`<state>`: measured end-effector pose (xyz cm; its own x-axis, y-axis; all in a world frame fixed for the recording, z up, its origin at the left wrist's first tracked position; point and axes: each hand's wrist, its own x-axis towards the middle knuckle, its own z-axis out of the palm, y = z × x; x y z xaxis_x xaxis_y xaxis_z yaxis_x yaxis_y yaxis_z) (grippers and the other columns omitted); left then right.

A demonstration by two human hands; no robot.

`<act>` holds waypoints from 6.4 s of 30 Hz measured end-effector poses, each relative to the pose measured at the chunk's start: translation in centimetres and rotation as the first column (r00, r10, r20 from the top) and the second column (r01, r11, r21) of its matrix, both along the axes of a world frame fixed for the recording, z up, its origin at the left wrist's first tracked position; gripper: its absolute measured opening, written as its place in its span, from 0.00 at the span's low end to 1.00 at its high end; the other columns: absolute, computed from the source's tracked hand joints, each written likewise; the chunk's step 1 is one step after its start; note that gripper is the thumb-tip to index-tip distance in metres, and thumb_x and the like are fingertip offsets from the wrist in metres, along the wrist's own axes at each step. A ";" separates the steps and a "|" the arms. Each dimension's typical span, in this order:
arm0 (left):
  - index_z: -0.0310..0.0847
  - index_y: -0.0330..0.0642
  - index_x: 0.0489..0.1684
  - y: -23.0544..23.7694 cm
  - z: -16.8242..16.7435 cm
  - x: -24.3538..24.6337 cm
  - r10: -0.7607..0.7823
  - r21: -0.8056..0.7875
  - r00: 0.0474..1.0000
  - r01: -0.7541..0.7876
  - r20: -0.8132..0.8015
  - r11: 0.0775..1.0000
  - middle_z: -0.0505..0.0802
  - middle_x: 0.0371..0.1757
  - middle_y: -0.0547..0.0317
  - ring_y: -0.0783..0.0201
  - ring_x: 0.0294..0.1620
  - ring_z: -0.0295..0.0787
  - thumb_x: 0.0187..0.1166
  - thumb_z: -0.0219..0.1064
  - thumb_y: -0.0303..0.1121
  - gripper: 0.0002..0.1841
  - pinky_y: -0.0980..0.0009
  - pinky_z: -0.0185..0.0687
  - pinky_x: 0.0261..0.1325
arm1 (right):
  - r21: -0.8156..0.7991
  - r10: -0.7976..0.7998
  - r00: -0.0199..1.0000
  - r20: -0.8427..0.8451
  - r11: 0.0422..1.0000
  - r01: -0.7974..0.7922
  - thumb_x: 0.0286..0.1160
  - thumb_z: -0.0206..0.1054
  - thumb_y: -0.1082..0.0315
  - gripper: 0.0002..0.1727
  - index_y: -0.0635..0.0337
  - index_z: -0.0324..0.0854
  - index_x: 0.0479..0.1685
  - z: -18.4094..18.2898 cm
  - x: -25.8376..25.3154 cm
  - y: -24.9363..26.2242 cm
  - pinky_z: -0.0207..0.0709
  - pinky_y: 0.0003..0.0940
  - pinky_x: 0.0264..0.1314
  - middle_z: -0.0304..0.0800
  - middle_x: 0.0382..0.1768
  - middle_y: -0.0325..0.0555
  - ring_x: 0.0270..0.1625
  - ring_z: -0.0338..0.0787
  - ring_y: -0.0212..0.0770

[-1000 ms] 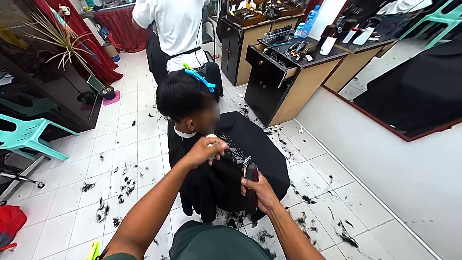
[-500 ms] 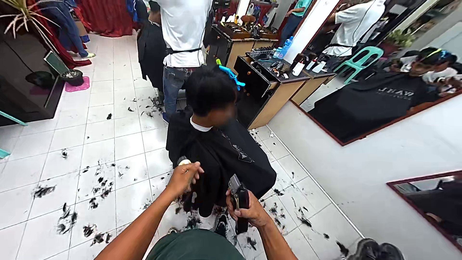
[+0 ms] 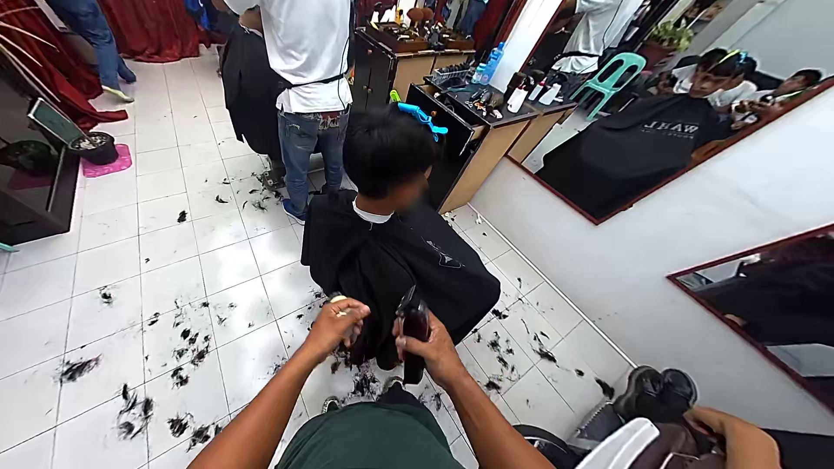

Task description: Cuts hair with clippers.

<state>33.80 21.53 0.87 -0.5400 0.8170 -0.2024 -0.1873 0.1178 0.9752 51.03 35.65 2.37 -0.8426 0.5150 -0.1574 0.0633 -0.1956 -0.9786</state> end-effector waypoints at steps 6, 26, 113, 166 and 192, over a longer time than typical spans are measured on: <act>0.87 0.33 0.60 3.7 5.4 -10.2 0.281 0.173 0.667 -0.225 -0.690 0.959 0.93 0.44 0.45 0.57 0.39 0.90 0.80 0.72 0.32 0.16 0.55 0.88 0.49 | -0.224 -0.075 0.992 0.104 0.970 0.097 0.45 0.76 0.79 0.44 0.65 0.60 0.73 -0.6 0.1 2.6 0.87 0.32 0.27 0.85 0.32 0.45 0.24 0.87 0.37; 0.81 0.54 0.79 14.9 11.8 -23.1 0.220 0.228 0.061 0.270 -0.974 0.936 0.92 0.49 0.36 0.38 0.44 0.91 0.72 0.79 0.44 0.31 0.41 0.82 0.44 | -0.144 -0.367 0.930 0.002 0.920 0.364 0.94 0.42 0.57 0.22 0.67 0.74 0.57 -0.1 -15.3 1.6 0.85 0.31 0.24 0.86 0.26 0.44 0.20 0.85 0.36; 0.90 0.42 0.57 15.9 6.7 -19.4 -0.688 -0.171 0.411 0.773 -0.598 0.610 0.95 0.39 0.57 0.71 0.29 0.86 0.85 0.67 0.36 0.12 0.71 0.81 0.32 | -0.403 -0.573 0.818 0.050 0.737 0.542 0.94 0.23 0.48 0.36 0.65 0.73 0.59 -3.8 -13.1 -2.1 0.81 0.29 0.25 0.81 0.23 0.42 0.20 0.82 0.36; 0.76 0.66 0.84 23.6 13.1 -33.1 -0.131 0.040 0.162 0.766 -0.978 0.642 0.92 0.53 0.36 0.36 0.54 0.89 0.74 0.76 0.53 0.34 0.37 0.78 0.56 | 0.107 -0.931 0.324 0.166 0.344 0.933 0.86 0.62 0.45 0.29 0.62 0.75 0.69 -0.1 -36.0 -2.0 0.87 0.46 0.45 0.87 0.46 0.56 0.39 0.90 0.47; 0.74 0.68 0.85 23.6 13.4 -33.1 -0.180 0.000 0.151 0.767 -0.972 0.642 0.91 0.55 0.35 0.36 0.56 0.88 0.75 0.76 0.53 0.34 0.37 0.78 0.57 | 0.202 -0.950 0.287 0.124 0.307 0.930 0.89 0.59 0.46 0.26 0.62 0.77 0.66 -0.4 -35.9 -0.9 0.86 0.47 0.51 0.89 0.47 0.54 0.44 0.91 0.45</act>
<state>0.75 45.15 14.30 0.4187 0.7727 0.4771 0.6706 -0.6174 0.4112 15.15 34.70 2.00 0.2735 0.9496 -0.1532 0.0611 -0.1761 -0.9825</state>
